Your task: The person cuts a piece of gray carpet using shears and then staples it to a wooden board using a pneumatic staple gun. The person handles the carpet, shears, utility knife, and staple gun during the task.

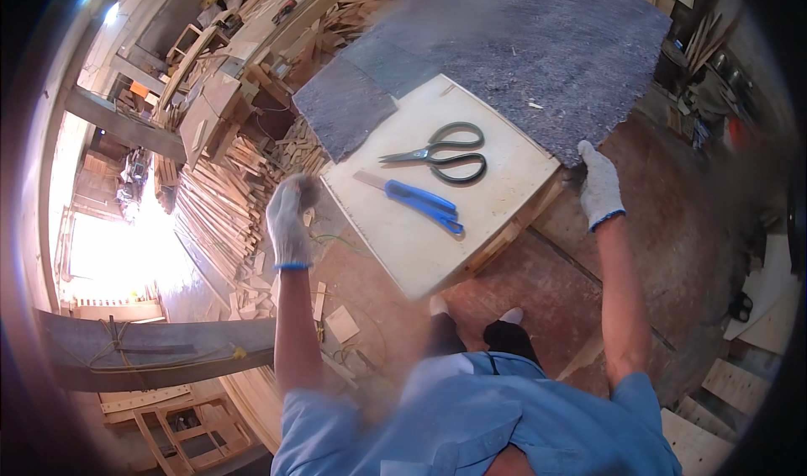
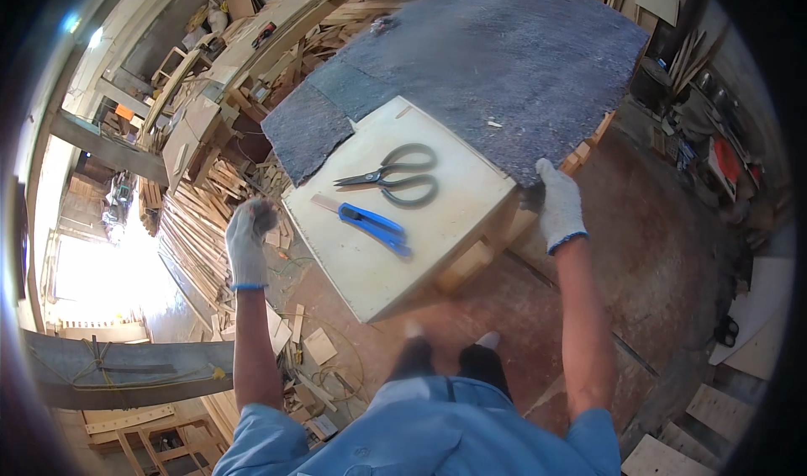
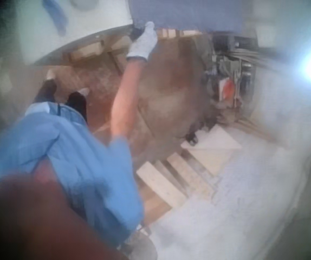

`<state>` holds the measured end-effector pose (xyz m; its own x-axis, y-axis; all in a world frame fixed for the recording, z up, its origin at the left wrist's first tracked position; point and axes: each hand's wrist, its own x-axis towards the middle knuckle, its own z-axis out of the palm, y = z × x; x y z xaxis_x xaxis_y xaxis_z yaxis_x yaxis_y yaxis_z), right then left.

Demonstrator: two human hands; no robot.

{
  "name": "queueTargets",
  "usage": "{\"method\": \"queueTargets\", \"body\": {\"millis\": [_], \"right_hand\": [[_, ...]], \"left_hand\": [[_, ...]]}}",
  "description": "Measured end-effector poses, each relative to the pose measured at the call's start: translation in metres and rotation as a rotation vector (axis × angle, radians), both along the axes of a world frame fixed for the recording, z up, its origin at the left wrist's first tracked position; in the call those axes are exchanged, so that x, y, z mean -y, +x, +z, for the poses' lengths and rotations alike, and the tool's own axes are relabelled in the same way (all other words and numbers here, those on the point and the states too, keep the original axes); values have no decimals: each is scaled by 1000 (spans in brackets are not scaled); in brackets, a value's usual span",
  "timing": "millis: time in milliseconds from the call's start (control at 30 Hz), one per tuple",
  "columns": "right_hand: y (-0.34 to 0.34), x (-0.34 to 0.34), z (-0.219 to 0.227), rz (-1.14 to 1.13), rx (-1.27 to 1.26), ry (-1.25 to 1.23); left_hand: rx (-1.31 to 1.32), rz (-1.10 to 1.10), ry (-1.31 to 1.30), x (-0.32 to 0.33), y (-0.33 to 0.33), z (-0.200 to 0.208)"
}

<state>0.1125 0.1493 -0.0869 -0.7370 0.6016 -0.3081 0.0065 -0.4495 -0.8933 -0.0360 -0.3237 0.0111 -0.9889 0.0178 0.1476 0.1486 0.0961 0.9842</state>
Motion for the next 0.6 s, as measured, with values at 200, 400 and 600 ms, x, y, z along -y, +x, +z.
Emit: {"method": "queueTargets", "body": {"millis": [200, 400, 600], "right_hand": [[1, -5, -11, -135, 69, 20], [13, -23, -33, -300, 27, 132], [20, -8, -19, -432, 67, 62]], "left_hand": [[-226, 3, -402, -1, -163, -18], [-558, -162, -1048, -49, -362, -44], [-431, -457, -1249, -109, -496, -69]]}}
